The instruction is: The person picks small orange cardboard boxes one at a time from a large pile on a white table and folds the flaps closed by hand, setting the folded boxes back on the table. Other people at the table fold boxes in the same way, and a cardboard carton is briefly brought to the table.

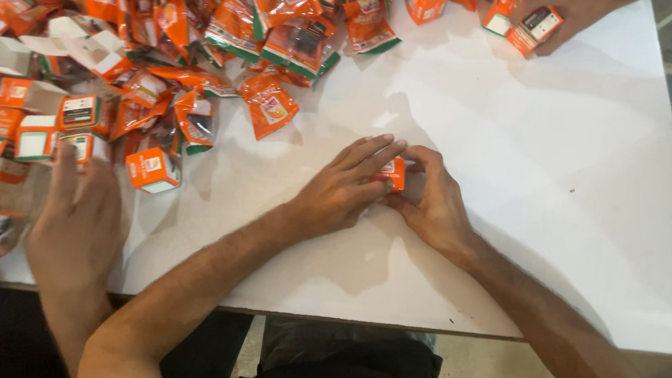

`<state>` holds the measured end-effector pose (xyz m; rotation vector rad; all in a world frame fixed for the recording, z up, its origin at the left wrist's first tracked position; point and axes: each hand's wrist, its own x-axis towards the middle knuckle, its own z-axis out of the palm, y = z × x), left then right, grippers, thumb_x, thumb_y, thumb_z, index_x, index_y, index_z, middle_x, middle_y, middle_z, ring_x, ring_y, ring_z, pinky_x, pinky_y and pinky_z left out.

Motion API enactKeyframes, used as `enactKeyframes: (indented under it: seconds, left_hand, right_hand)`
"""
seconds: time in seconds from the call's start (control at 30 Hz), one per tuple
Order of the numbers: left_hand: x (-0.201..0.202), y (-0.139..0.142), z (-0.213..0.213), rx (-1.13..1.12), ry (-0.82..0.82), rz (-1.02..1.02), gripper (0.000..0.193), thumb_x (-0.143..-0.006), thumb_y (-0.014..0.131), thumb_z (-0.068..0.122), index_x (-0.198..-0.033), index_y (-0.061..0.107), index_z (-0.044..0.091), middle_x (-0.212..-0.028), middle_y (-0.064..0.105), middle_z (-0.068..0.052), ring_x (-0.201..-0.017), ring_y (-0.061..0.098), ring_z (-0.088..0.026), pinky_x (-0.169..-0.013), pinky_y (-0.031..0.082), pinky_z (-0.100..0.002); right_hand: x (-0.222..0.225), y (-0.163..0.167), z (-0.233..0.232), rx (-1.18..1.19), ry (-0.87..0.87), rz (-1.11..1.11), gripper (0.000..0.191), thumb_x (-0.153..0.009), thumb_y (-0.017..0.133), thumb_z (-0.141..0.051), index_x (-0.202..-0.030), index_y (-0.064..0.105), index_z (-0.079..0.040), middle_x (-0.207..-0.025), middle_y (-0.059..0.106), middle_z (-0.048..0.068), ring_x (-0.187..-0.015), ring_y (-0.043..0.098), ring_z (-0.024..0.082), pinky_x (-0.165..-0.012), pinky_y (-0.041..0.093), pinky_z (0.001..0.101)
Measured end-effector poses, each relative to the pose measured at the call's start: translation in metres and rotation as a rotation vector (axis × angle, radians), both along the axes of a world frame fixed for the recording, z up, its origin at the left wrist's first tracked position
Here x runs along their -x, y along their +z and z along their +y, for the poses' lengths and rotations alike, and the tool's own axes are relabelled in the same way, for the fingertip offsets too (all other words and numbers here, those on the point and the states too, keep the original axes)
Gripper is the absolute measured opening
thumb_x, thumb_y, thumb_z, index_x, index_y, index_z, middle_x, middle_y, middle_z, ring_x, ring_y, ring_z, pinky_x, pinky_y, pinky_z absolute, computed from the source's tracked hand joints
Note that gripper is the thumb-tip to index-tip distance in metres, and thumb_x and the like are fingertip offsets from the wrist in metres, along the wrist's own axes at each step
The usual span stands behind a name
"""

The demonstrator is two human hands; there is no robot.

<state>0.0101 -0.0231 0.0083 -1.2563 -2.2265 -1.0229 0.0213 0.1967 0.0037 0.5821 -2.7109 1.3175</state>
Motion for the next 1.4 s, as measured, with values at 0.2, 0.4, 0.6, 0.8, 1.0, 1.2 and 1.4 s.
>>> enactKeyframes:
  seconds: [0.2,0.4,0.6,0.8,1.0,1.2,1.4]
  left_hand:
    - [-0.01,-0.01,-0.022,-0.042,0.108,0.033,0.043,-0.085,0.083,0.014,-0.124,0.067,0.006,-0.154,0.044,-0.019,-0.146,0.041,-0.041,-0.122,0.033,-0.057]
    - [0.108,0.019,-0.082,-0.312,0.57,0.122,0.043,-0.098,0.077,0.001,-0.136,0.059,0.008,-0.135,0.063,-0.01,-0.123,0.061,-0.031,-0.103,0.052,-0.044]
    - [0.237,0.062,-0.162,0.245,0.852,0.327,0.036,-0.076,0.072,-0.001,-0.111,0.064,0.004,-0.12,0.065,-0.016,-0.116,0.058,-0.041,-0.086,0.052,-0.05]
    - [0.195,0.054,-0.06,0.056,0.692,0.173,0.022,-0.083,0.073,0.007,-0.104,0.066,0.008,-0.089,0.07,-0.009,-0.077,0.069,-0.03,-0.062,0.054,-0.043]
    - [0.05,0.002,0.051,0.026,0.27,-0.174,0.025,-0.093,0.067,0.016,-0.112,0.057,0.002,-0.086,0.073,-0.013,-0.078,0.071,-0.033,-0.062,0.055,-0.046]
    - [0.058,0.009,-0.036,0.029,0.789,0.021,0.053,-0.087,0.084,0.036,-0.125,0.056,0.011,-0.114,0.066,-0.019,-0.095,0.069,-0.037,-0.072,0.057,-0.046]
    - [0.06,-0.019,-0.081,0.24,0.812,0.018,0.063,-0.079,0.086,0.03,-0.125,0.054,0.002,-0.117,0.055,-0.023,-0.103,0.066,-0.044,-0.072,0.057,-0.048]
  right_hand:
    - [0.013,0.002,0.004,-0.164,-0.106,0.248,0.092,-0.084,0.089,-0.012,-0.156,0.032,-0.006,-0.153,0.049,0.021,-0.141,0.049,0.04,-0.118,0.042,0.0488]
    - [0.041,0.013,0.015,-0.273,-0.07,0.542,0.106,-0.085,0.089,-0.017,-0.161,0.017,-0.003,-0.165,0.015,0.03,-0.152,0.022,0.051,-0.123,0.028,0.0634]
    - [0.059,0.019,0.026,-0.248,-0.003,0.394,0.096,-0.085,0.087,-0.019,-0.158,0.026,-0.005,-0.161,0.027,0.027,-0.148,0.032,0.048,-0.119,0.035,0.0563]
    - [0.069,0.019,0.032,-0.181,-0.001,0.401,0.098,-0.084,0.088,-0.024,-0.156,0.028,0.0,-0.152,0.04,0.027,-0.138,0.043,0.046,-0.114,0.041,0.0528]
    - [0.047,-0.001,0.003,-0.098,0.027,0.189,0.084,-0.081,0.082,-0.018,-0.15,0.037,-0.003,-0.137,0.06,0.024,-0.126,0.06,0.041,-0.104,0.051,0.0466]
    - [0.03,-0.005,0.004,0.059,0.077,-0.025,0.069,-0.089,0.08,-0.02,-0.142,0.042,0.002,-0.132,0.065,0.021,-0.125,0.064,0.037,-0.1,0.051,0.0451]
    - [0.011,0.014,0.005,0.067,0.1,-0.021,0.061,-0.086,0.082,-0.021,-0.136,0.054,0.0,-0.128,0.066,0.016,-0.119,0.064,0.032,-0.1,0.051,0.0418]
